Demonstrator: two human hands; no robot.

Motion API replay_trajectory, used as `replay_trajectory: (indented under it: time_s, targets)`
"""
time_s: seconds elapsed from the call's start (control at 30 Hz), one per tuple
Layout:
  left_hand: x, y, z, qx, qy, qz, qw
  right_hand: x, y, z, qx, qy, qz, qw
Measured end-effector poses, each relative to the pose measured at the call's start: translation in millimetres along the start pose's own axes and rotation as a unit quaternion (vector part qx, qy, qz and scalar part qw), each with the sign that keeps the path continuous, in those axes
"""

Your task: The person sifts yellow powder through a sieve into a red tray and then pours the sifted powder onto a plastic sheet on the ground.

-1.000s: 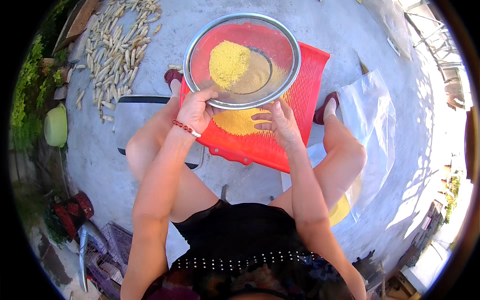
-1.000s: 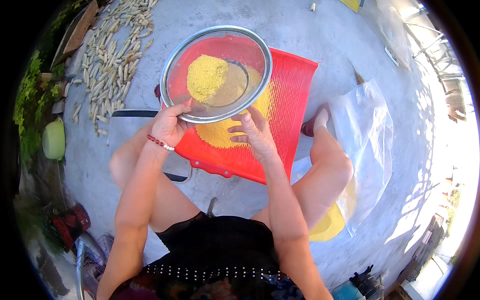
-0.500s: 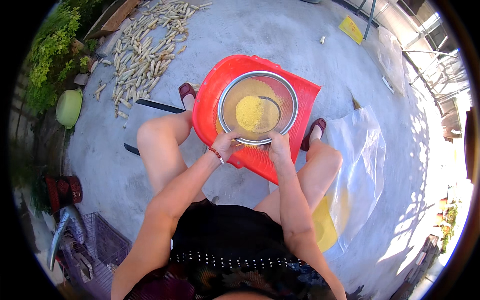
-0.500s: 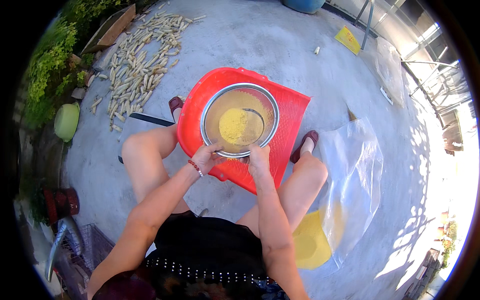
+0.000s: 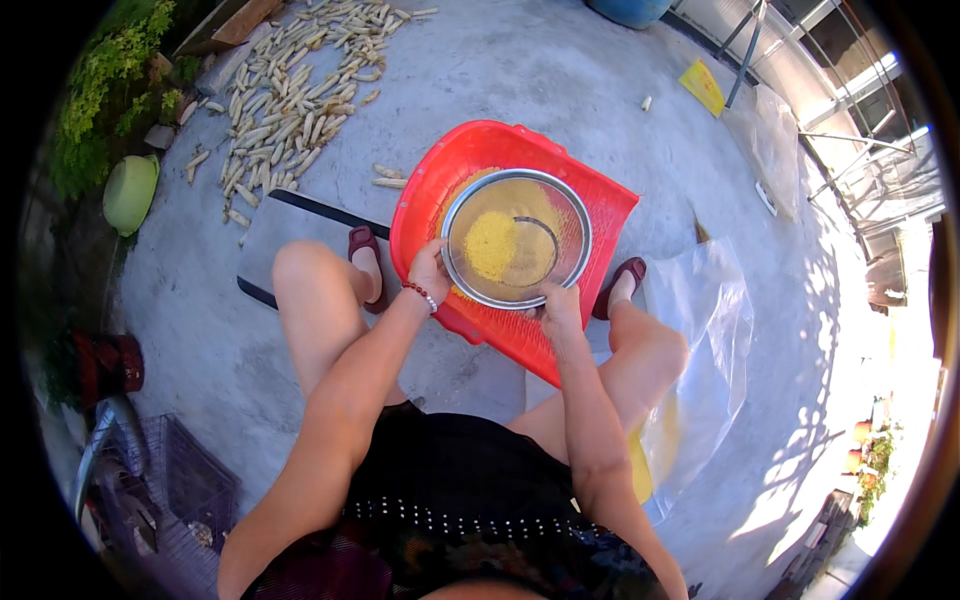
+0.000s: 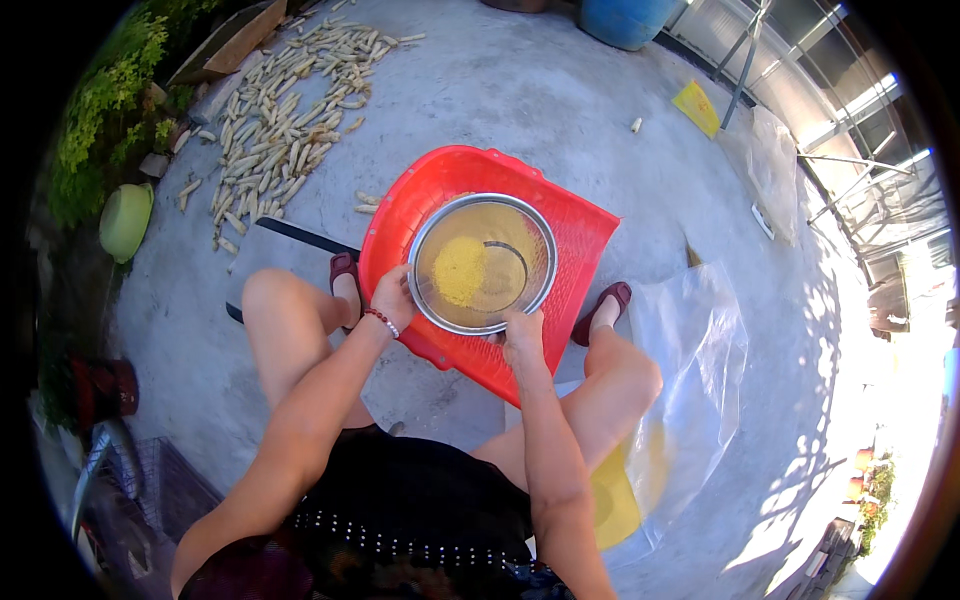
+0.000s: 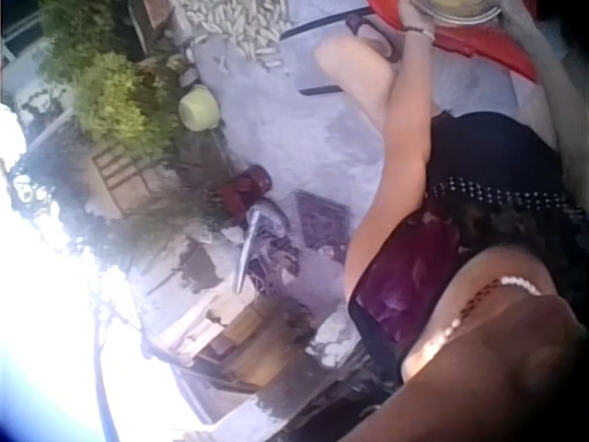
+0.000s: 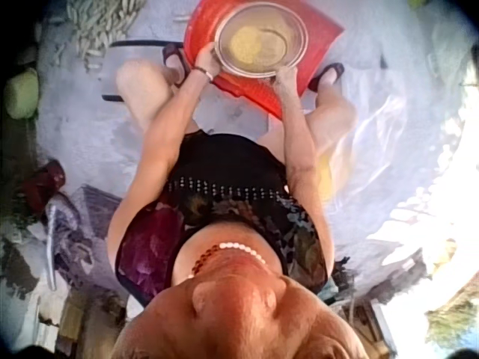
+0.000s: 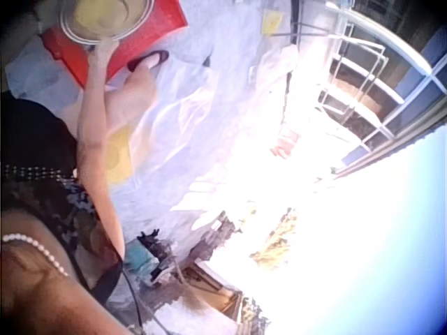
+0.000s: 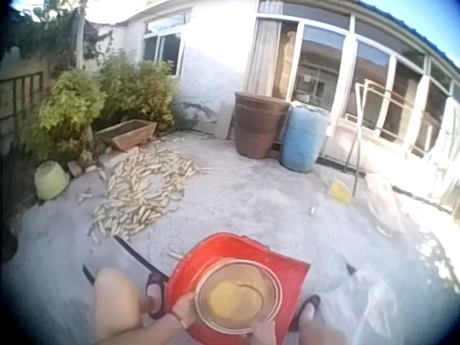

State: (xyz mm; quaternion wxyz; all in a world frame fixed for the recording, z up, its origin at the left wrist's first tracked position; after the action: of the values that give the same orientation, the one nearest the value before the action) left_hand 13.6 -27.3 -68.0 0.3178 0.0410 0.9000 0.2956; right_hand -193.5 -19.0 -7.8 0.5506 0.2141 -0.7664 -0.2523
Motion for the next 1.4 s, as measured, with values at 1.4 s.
replay_trajectory:
  time_s: [1.4]
  targets:
    - [-4.1,-18.8,6.8,0.001,0.037,-0.009,0.999,17.5,-14.5,-12.4,0.011,0.088,-0.077,0.993]
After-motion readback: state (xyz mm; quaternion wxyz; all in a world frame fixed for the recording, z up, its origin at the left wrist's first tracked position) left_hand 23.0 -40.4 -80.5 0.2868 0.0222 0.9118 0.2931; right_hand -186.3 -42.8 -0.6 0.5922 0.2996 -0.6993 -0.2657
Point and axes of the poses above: each hand's wrist, its own y-axis away from the middle knuckle, its own z-axis out of the back of the hand, x = y × z, the point moved 2 cm from there along -y, towards the middle knuckle, and after that the axes turned 8 degrees about -z, right-handed, at the moved point
